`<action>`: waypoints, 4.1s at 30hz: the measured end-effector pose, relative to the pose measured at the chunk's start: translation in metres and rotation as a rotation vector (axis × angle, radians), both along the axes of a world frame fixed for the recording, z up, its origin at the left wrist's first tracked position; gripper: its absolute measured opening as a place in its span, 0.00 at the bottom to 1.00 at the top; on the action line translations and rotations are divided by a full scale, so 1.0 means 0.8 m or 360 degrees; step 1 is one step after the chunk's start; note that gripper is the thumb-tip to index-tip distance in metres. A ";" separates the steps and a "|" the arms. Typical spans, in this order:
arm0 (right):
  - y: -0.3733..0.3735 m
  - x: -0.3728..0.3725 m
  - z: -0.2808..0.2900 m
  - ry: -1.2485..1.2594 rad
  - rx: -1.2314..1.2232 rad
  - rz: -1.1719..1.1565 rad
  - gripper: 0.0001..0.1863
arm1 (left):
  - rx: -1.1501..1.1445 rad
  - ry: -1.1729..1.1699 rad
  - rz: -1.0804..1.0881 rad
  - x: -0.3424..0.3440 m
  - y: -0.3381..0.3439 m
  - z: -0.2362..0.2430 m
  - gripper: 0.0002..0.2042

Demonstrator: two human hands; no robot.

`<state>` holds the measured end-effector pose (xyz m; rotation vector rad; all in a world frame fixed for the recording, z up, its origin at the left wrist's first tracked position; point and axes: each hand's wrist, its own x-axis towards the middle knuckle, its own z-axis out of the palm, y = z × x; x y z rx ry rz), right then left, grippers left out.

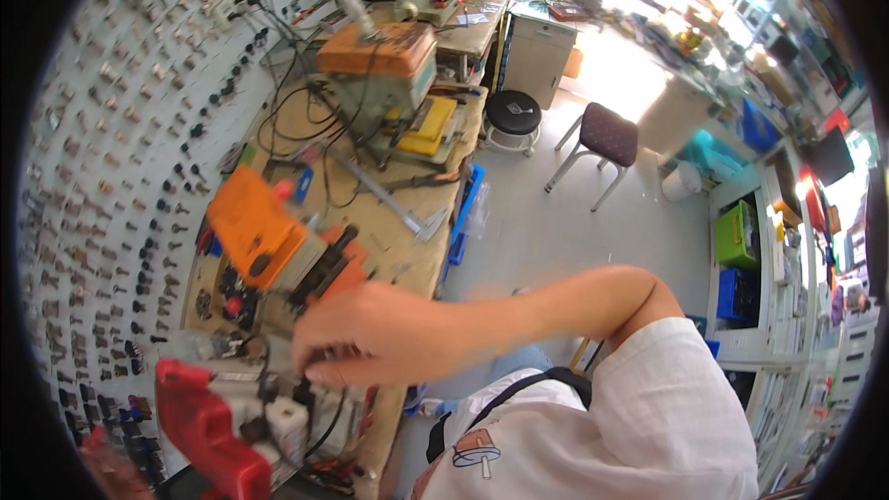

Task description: The person selects a key blank from a wall display, compares it to a reference key, and secures it in a key-cutting machine. They operate the machine to cut the key profile, then use pliers to trim the key. The process is repeated for a second key.

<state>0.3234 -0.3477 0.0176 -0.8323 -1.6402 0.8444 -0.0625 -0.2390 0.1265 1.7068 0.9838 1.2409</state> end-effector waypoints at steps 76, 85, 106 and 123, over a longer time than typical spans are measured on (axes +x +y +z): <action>0.240 1.056 -0.241 0.1917 -0.2131 -0.0690 0.05 | -0.1020 -0.0351 0.0301 1.382 0.157 -0.389 0.05; 0.238 1.040 -0.224 0.1905 -0.2132 -0.0772 0.07 | -0.1027 -0.0484 0.0237 1.387 0.158 -0.389 0.06; 0.256 1.072 -0.308 0.0789 -0.1549 -0.1289 0.14 | -0.1208 -0.0498 0.0278 1.353 0.140 -0.393 0.05; 0.266 1.097 -0.300 -0.0165 -0.0790 -0.1338 0.05 | -0.1165 -0.0434 0.0193 1.360 0.141 -0.401 0.08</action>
